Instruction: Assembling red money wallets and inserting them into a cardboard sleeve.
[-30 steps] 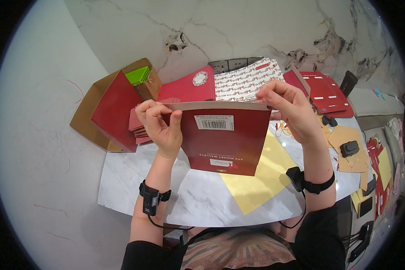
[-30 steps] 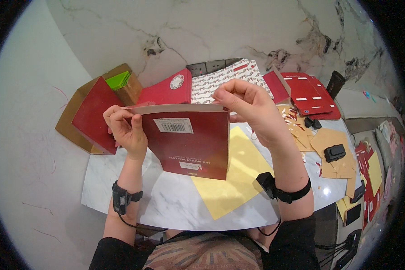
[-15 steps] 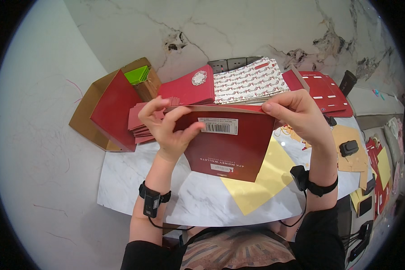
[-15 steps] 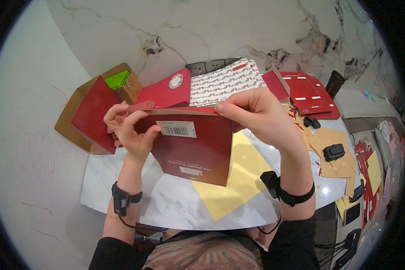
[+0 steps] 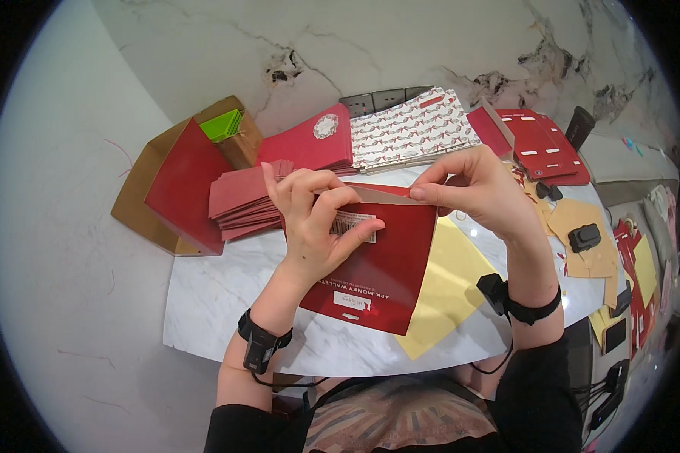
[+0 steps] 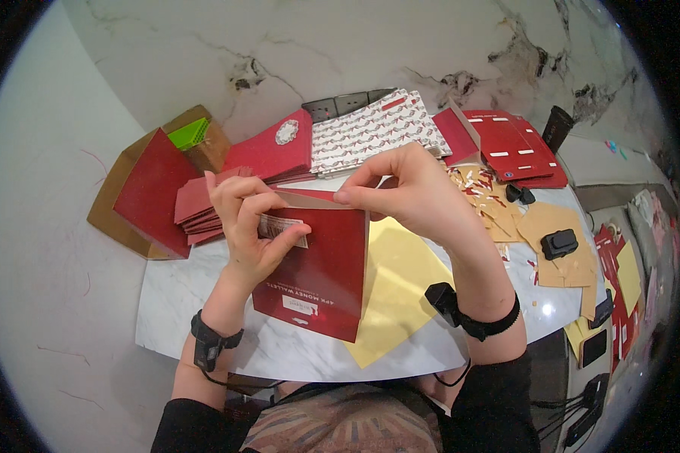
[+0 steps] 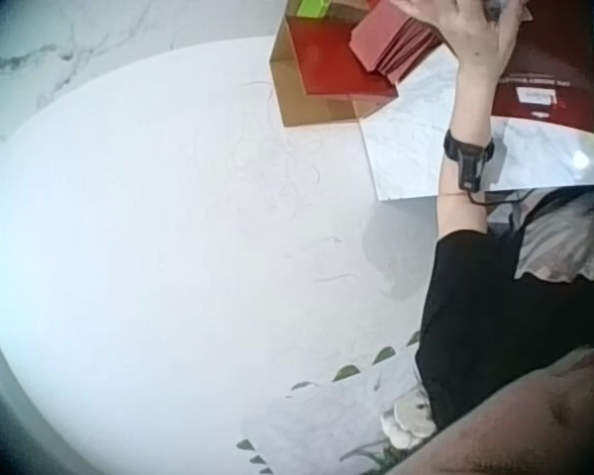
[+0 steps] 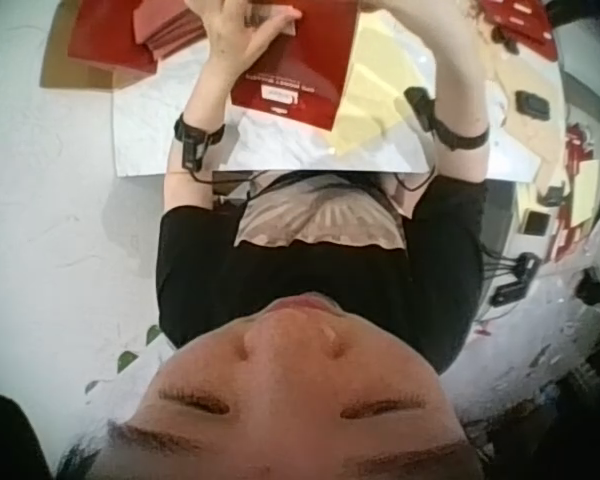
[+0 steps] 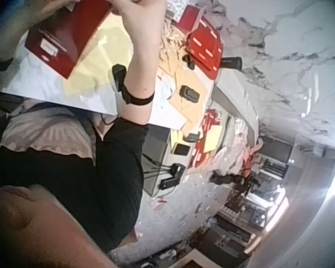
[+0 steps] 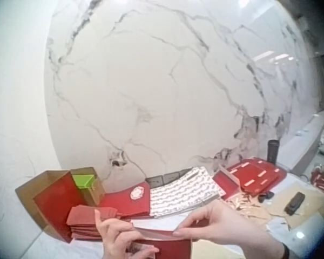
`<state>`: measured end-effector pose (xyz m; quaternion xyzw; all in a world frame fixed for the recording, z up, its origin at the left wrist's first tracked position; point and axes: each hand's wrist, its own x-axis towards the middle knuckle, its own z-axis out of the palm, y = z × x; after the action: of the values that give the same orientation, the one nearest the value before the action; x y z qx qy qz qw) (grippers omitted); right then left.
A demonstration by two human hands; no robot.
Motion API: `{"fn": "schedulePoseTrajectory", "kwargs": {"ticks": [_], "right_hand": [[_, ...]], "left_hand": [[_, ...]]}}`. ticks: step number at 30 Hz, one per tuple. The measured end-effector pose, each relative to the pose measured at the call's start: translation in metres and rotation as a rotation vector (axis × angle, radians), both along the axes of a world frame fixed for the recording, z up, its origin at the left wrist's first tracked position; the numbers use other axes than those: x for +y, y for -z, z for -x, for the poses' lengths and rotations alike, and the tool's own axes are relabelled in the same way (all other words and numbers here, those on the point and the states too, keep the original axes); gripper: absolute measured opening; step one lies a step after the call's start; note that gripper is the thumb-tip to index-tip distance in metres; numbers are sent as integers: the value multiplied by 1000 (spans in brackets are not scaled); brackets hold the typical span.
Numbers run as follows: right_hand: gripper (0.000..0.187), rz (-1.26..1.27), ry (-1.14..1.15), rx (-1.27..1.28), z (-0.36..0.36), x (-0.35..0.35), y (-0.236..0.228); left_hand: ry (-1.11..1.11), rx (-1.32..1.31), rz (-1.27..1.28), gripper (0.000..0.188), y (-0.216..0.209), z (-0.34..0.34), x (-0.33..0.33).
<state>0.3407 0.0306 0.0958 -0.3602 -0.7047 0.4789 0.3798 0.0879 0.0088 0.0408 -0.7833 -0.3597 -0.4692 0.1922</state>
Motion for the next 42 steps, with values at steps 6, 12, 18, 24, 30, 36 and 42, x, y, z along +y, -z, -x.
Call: {"fn": "schedulePoseTrajectory", "kwargs": {"ticks": [6,12,18,24,30,36,42], "right_hand": [[15,-63,33,-7,5,-1,4],[15,-29,-78,-17,1,6,8],[18,-213,-126,-65,0,3,5],[23,-323,-117,-163,5,0,9],[22,-311,-78,-218,14,-2,13],[23,-217,-46,-140,20,-1,18],[19,-235,-84,-167,21,4,25]], "left_hand": [[0,29,26,38,-5,-3,0],[-17,121,70,34,-11,-3,-2],[-16,112,238,33,-14,0,2],[81,110,464,27,-20,8,2],[102,94,670,17,-22,17,1],[132,-5,528,15,-15,15,4],[146,-4,789,16,-18,19,3]]}}
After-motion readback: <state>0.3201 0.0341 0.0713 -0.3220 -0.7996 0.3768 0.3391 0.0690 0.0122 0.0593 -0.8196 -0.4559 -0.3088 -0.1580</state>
